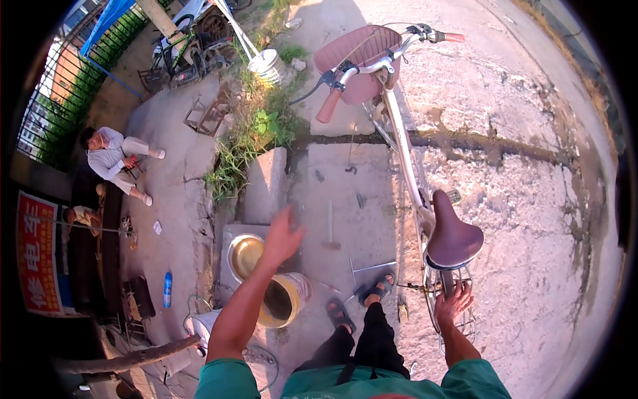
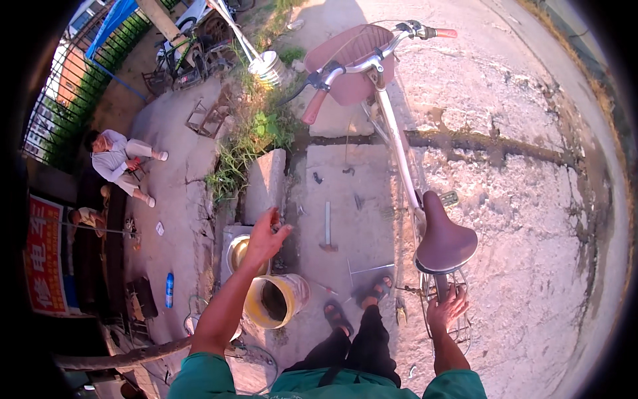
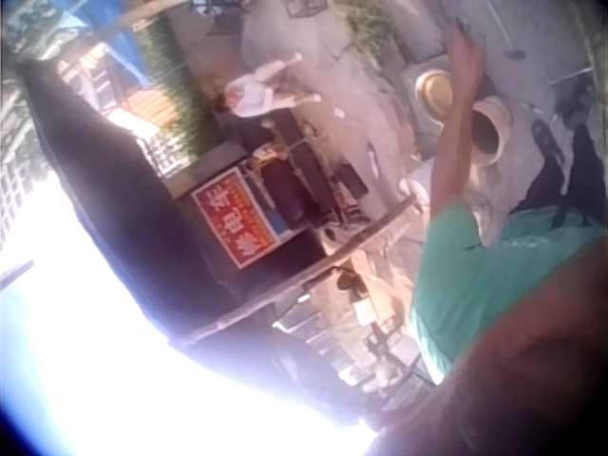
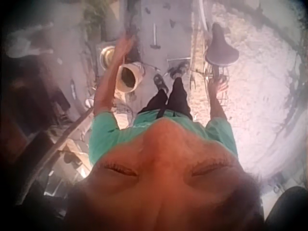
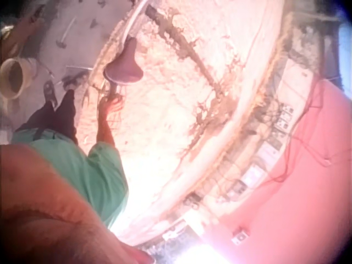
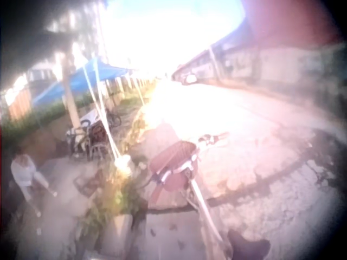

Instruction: The person uses a T-handle wrench and pliers to work on the rear axle and chain area of a bicycle, then moves to the handlebars and front basket area.

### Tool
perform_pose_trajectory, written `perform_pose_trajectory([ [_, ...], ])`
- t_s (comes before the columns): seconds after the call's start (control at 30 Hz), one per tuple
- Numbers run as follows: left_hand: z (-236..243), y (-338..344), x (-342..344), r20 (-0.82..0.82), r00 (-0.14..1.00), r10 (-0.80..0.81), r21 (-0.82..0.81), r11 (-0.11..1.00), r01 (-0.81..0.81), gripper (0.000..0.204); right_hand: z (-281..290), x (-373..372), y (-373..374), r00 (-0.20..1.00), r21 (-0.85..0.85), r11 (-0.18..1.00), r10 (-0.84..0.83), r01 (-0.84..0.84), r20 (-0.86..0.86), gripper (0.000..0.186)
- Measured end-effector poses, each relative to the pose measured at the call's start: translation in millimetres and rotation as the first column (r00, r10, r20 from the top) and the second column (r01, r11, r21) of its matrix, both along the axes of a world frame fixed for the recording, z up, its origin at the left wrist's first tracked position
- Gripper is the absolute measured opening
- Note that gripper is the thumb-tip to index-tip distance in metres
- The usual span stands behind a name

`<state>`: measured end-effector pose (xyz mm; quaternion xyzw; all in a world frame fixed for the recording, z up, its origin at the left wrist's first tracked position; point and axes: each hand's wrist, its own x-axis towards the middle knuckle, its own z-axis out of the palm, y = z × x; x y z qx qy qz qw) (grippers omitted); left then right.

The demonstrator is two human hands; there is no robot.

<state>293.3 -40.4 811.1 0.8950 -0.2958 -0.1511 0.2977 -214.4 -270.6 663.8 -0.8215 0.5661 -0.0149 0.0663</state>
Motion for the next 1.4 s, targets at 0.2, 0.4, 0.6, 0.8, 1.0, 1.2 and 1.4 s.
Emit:
perform_pose_trajectory([
  [0.2,90.4,-192.0,56.8,0.372,0.92,-0.122,-0.097,0.981,0.169,0.088,2.9,-0.8,-7.1,0.999,-0.028,1.0,0.005,-0.004,0.038,0.08],
  [0.4,73.1,-322.6,134.7,0.651,0.757,-0.048,0.012,0.998,0.054,0.114,-6.1,-2.9,-18.0,0.998,-0.056,0.997,0.05,-0.048,0.035,0.082],
  [0.6,35.9,-348.9,175.3,0.641,0.767,0.009,0.041,0.998,-0.047,0.106,-8.1,-5.0,-28.9,0.996,-0.041,0.998,0.057,-0.054,0.063,0.082],
  [0.8,38.7,-355.5,171.9,0.692,0.722,0.027,0.052,0.995,-0.087,0.087,-6.5,-2.6,-26.8,0.999,-0.02,1.0,0.005,-0.004,0.047,0.079],
  [1.0,34.5,-340.7,186.7,0.691,0.722,0.044,0.045,0.994,-0.103,0.096,10.6,-1.8,-30.6,0.991,0.085,0.994,0.054,-0.065,0.121,0.082],
  [1.2,45.6,-334.5,190.6,0.643,0.764,0.058,-0.022,0.998,-0.057,0.096,48.6,-32.3,-86.8,0.956,0.474,0.838,0.173,-0.269,0.237,0.061],
  [1.4,45.8,-330.9,189.5,0.566,0.815,0.127,-0.205,0.979,-0.011,0.092,163.2,132.3,-179.9,0.913,0.515,0.818,0.028,-0.255,0.408,0.026],
])
